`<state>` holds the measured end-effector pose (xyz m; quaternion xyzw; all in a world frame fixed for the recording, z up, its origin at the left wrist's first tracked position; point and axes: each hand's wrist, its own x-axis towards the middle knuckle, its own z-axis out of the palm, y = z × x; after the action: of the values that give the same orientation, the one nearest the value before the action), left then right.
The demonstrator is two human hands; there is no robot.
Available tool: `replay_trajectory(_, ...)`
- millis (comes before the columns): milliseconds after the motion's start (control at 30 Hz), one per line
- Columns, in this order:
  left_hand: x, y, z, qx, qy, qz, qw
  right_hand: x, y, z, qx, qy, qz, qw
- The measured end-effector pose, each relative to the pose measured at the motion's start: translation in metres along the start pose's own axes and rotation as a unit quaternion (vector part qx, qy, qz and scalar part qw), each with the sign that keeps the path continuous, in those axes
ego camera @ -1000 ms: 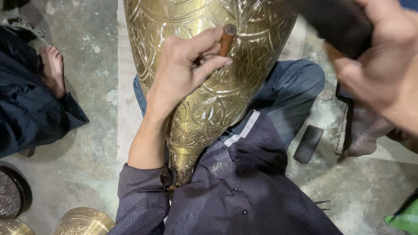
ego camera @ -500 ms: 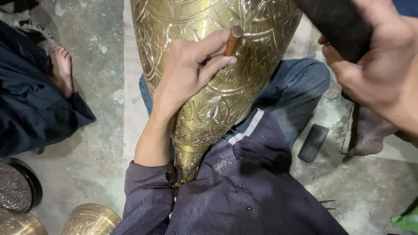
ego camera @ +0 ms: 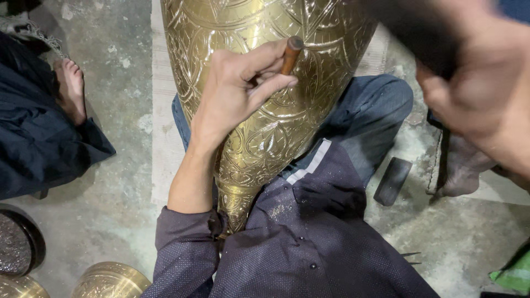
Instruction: The person sits on the floor with a large brass vase held between their legs and chisels decorative patterns into its surface. They hold a punch against the metal with one hand and strike it with a wooden mallet in the other, repositioning the punch repeatedly to work different areas of the pattern.
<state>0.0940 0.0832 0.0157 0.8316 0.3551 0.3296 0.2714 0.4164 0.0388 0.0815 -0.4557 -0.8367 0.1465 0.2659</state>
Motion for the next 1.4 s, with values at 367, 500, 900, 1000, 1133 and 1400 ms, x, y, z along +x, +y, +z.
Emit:
replay_trajectory(367, -0.001, 0.002, -0.005, 0.001, 0.004, 0.004, 1.0, 0.012, -0.025, -0.018, -0.065, -0.016, 0.008, 0.998)
replay_trajectory(500, -0.001, 0.006, -0.006, -0.02, 0.005, 0.008, 1.0, 0.013, -0.032, -0.012, -0.096, -0.016, 0.051, 0.994)
replay_trajectory(900, -0.004, 0.001, -0.005, -0.014, -0.003, 0.021, 1.0, 0.017, -0.042, -0.014, -0.137, -0.004, 0.039, 0.99)
replay_trajectory(1000, -0.004, -0.004, -0.003, -0.014, -0.012, 0.019, 1.0, 0.015, -0.044, -0.016, -0.146, -0.027, 0.041, 0.988)
replay_trajectory(1133, -0.006, -0.007, -0.002, -0.022, -0.018, -0.005, 1.0, 0.015, -0.046, -0.018, -0.133, -0.01, 0.058, 0.989)
replay_trajectory(1400, -0.002, 0.001, -0.007, -0.024, -0.013, 0.006, 1.0, 0.014, -0.049, -0.015, -0.112, 0.007, 0.08, 0.99)
